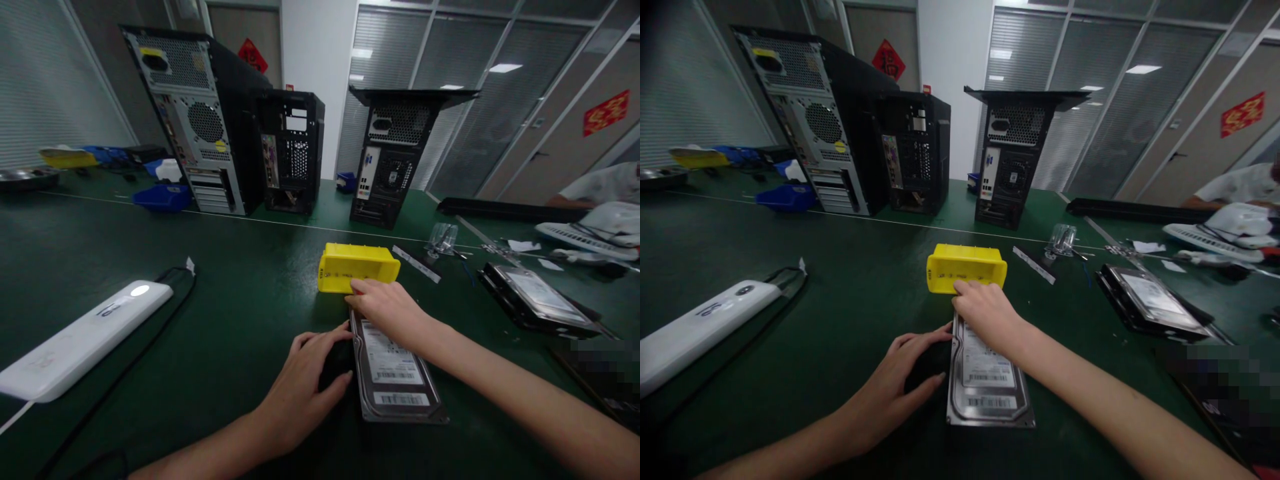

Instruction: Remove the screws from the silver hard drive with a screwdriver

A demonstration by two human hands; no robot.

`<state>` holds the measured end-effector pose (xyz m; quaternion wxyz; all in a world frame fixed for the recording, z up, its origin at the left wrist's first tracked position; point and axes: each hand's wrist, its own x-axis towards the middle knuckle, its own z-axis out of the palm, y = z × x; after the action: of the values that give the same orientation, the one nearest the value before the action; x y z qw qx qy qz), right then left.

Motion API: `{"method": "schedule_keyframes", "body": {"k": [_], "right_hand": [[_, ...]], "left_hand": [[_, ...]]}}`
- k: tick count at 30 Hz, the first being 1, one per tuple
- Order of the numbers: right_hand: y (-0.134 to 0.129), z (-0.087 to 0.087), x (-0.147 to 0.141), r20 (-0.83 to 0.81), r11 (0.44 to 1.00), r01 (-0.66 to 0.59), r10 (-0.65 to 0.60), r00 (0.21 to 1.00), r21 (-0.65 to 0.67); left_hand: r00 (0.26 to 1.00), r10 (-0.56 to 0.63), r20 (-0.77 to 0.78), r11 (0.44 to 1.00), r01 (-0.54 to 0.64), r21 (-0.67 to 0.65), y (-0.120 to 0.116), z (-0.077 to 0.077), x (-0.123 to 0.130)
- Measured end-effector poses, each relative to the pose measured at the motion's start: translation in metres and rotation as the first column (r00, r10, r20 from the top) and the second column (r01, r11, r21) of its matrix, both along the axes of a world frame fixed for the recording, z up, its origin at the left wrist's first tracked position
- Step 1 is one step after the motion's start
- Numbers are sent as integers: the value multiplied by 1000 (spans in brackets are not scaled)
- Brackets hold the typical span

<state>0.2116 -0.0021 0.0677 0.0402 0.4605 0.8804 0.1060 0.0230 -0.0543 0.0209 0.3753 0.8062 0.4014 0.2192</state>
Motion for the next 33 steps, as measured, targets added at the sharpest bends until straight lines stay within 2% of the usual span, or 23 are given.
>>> {"method": "schedule_keyframes", "body": {"k": [22, 33], "right_hand": [[-5, -4, -6, 45, 1000, -6, 5, 999, 30], [-3, -7, -1, -8, 999, 34, -34, 999, 38]], "left_hand": [[1000, -15, 17, 1000, 15, 6, -1, -1, -1], [1000, -16, 8, 1000, 16, 17, -1, -1, -2]]}}
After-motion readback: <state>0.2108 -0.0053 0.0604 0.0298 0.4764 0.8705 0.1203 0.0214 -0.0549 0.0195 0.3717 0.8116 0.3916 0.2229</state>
